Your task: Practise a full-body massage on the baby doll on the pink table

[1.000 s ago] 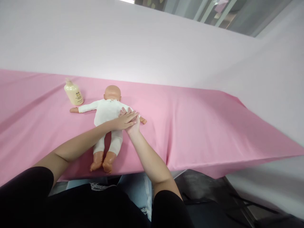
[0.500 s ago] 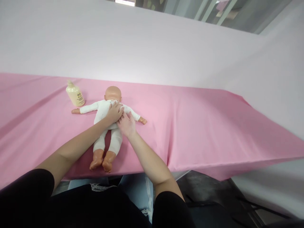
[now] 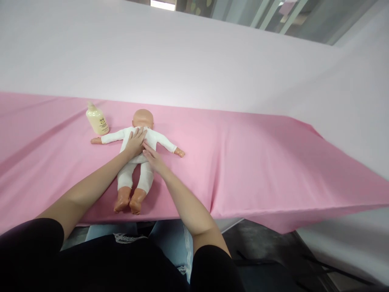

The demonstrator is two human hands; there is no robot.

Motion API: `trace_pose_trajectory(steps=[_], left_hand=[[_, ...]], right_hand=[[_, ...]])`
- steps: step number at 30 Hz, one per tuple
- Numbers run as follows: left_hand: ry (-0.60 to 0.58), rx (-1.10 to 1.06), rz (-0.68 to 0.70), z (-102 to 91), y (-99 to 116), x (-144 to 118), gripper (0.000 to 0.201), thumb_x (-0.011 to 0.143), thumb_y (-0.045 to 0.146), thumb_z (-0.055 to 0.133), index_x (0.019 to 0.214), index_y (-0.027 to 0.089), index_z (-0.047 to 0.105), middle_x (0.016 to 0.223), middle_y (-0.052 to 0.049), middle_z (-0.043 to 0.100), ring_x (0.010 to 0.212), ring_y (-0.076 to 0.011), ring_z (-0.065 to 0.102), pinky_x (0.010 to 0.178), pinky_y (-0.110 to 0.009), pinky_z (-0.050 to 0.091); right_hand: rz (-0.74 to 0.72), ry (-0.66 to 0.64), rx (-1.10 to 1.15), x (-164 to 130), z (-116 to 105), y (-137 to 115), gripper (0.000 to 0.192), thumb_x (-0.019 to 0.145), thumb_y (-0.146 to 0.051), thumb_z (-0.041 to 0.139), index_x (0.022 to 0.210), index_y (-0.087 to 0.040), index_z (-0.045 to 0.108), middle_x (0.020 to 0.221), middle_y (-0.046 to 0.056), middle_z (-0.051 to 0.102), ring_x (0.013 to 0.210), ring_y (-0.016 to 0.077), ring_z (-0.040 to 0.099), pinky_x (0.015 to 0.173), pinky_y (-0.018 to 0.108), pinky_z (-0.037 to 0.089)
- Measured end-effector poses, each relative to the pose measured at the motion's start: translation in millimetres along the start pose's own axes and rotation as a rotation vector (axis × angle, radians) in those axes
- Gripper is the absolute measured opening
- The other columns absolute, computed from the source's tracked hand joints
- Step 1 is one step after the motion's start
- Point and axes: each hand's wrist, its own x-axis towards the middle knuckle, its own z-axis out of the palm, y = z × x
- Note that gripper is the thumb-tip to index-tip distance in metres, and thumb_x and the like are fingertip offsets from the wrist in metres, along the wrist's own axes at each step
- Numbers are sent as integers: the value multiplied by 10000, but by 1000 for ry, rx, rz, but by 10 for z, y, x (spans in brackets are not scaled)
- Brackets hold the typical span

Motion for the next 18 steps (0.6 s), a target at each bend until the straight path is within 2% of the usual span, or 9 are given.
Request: trace_pose_trajectory(steps=[3, 7, 11, 15, 18], left_hand=[[11, 6, -13, 10, -28, -83, 623, 1027, 324, 281, 1606, 96, 310, 1707, -139, 201, 1589, -350, 190, 1276, -577, 175], [22, 19, -21, 7, -55, -170, 610, 1025, 338, 299, 1607, 159, 335, 1709, -112, 205, 1585, -331, 218, 1272, -572, 193], [10, -19, -70, -7, -113, -214, 598, 1027, 356, 307, 1613, 243, 328, 1712, -68, 210, 1593, -321, 195, 1268, -602, 194], [14, -122, -194, -11, -214, -222, 627, 1021, 421, 349, 1626, 266, 292, 1722, -54, 176, 1594, -369, 155, 1240, -657, 224], [31, -168, -250, -3, -267, -250, 656, 1016, 445, 382, 1628, 229, 285, 1721, -95, 175, 1581, -406, 179, 1204, -657, 305]], right_hand=[[-51, 10, -95, -13, 22, -43, 857, 841, -770, 571, 1469, -187, 536, 1663, 57, 356, 1578, 256, 293, 1333, 446, 210], [-118, -10, -167, -22, 36, -29, 690, 852, -661, 648, 1394, -236, 618, 1628, 31, 425, 1564, 255, 325, 1336, 397, 203], [-175, -47, -289, -6, 6, 61, 591, 883, -546, 634, 1388, -239, 631, 1601, 28, 465, 1559, 259, 336, 1335, 463, 204], [-179, -40, -372, 5, -28, 131, 534, 896, -446, 609, 1389, -244, 635, 1559, 36, 521, 1559, 255, 335, 1328, 511, 194], [-169, -10, -410, 10, -38, 161, 525, 899, -403, 593, 1385, -209, 641, 1552, 68, 529, 1561, 264, 330, 1324, 511, 192]])
